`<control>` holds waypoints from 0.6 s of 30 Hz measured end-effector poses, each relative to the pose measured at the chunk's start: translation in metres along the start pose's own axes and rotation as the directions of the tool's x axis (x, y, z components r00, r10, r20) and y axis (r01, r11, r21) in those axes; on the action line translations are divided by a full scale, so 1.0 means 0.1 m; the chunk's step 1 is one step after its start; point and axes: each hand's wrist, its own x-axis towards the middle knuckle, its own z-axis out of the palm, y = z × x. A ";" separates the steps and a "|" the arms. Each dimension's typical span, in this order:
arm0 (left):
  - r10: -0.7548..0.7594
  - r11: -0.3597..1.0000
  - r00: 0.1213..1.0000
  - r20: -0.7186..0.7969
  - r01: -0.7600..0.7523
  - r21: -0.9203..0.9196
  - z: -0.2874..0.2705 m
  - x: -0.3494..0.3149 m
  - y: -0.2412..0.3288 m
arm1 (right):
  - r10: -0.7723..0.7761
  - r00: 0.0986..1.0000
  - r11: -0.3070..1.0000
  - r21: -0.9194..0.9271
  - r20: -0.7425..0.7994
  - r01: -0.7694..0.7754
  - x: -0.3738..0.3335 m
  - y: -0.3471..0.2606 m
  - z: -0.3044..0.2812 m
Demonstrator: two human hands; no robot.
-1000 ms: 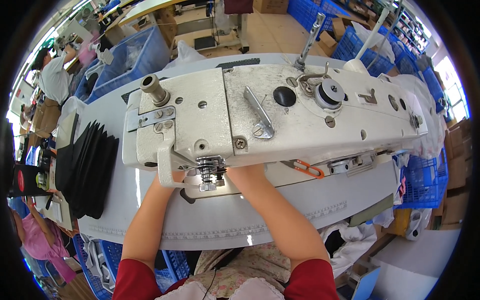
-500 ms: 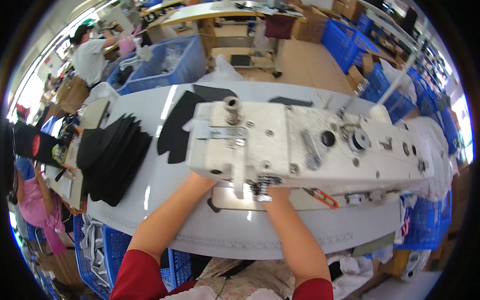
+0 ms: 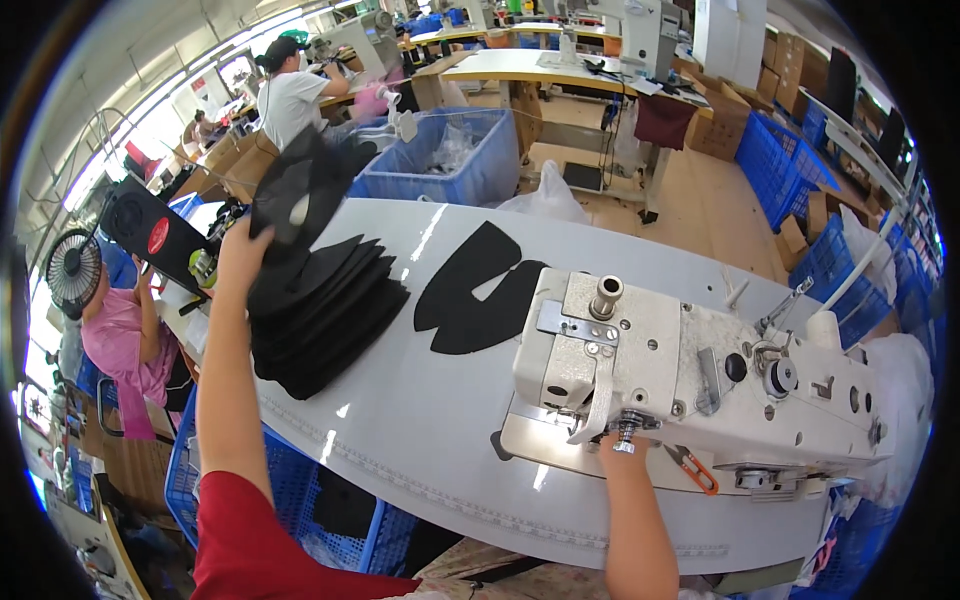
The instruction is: Sew black fabric components using an industrial sewing machine.
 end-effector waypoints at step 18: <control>0.178 0.891 0.981 -0.074 -0.129 0.436 -0.15 -0.66 0.50 | 0.237 0.863 0.920 0.181 0.445 -0.346 0.09 -0.13 -0.36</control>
